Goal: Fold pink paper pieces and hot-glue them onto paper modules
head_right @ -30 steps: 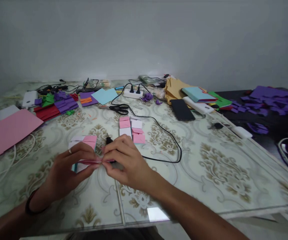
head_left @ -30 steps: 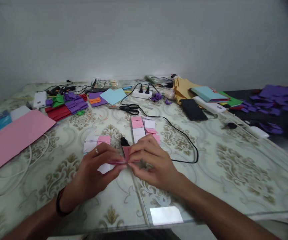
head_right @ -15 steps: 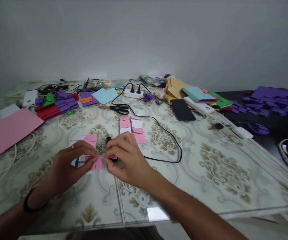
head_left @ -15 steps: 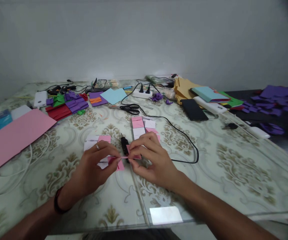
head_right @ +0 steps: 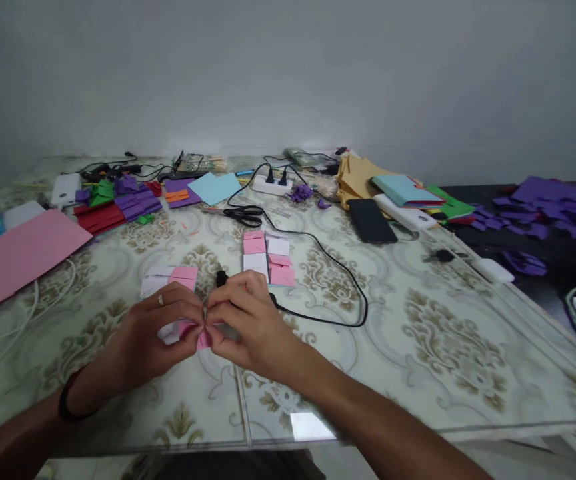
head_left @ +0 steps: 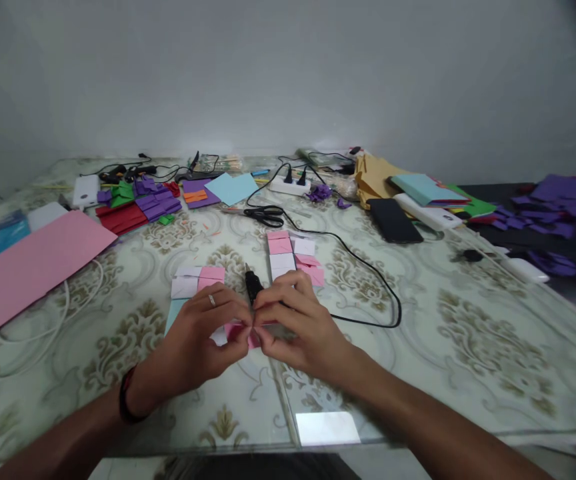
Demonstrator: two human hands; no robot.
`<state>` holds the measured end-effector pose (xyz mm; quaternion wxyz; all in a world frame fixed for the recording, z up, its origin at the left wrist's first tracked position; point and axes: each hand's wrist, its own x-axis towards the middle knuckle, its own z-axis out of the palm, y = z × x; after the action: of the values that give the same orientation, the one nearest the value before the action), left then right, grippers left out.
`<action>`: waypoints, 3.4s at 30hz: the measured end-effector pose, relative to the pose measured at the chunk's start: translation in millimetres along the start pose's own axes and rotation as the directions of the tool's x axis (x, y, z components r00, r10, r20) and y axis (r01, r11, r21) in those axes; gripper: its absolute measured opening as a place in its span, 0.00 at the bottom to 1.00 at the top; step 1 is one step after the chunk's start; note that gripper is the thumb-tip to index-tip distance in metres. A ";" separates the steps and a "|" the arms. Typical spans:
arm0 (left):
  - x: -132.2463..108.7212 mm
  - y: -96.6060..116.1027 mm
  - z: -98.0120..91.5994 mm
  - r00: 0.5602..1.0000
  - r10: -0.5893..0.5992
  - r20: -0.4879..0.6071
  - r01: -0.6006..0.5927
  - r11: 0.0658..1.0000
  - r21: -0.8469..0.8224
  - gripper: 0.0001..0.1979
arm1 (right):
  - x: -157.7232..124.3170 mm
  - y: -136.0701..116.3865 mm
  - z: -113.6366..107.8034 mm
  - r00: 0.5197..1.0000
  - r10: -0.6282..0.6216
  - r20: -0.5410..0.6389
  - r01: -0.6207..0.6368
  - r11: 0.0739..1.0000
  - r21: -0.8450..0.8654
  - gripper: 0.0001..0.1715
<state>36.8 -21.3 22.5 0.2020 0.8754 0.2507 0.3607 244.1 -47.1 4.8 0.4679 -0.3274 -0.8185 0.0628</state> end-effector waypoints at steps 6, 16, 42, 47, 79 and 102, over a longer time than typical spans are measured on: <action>0.4 -1.4 -3.0 1.000 -0.014 0.004 0.014 1.000 -0.016 0.10 | 2.4 -3.0 -0.5 0.999 0.010 -0.037 -0.010 1.000 0.001 0.12; 3.8 -9.0 -13.8 0.988 -0.154 -0.009 0.153 0.988 -0.022 0.08 | 8.7 3.5 -13.8 0.996 0.073 -0.040 -0.073 0.997 -0.001 0.10; -1.0 -4.8 -1.9 0.995 -0.088 0.054 0.093 0.991 -0.094 0.07 | 2.0 1.7 -2.6 0.985 0.161 0.063 -0.168 0.977 0.130 0.08; -1.9 -5.4 -4.4 0.991 -0.126 0.040 0.131 0.983 -0.130 0.07 | 3.2 3.2 -5.9 0.988 0.142 0.060 -0.149 0.981 0.126 0.09; -0.1 -15.5 -7.1 0.987 0.023 -0.161 -0.021 1.000 0.016 0.15 | -0.3 14.9 -10.1 0.658 0.648 0.384 -0.660 0.250 0.708 0.25; -3.3 -20.9 -16.2 0.962 -0.256 0.100 0.271 0.943 -0.195 0.18 | 4.5 18.6 -17.7 0.921 0.389 -0.005 -0.363 0.864 0.348 0.14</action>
<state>16.8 -3.9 20.3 0.3474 0.8209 0.3189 0.3221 265.7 -33.6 10.3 0.5265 -0.3967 -0.6975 0.2811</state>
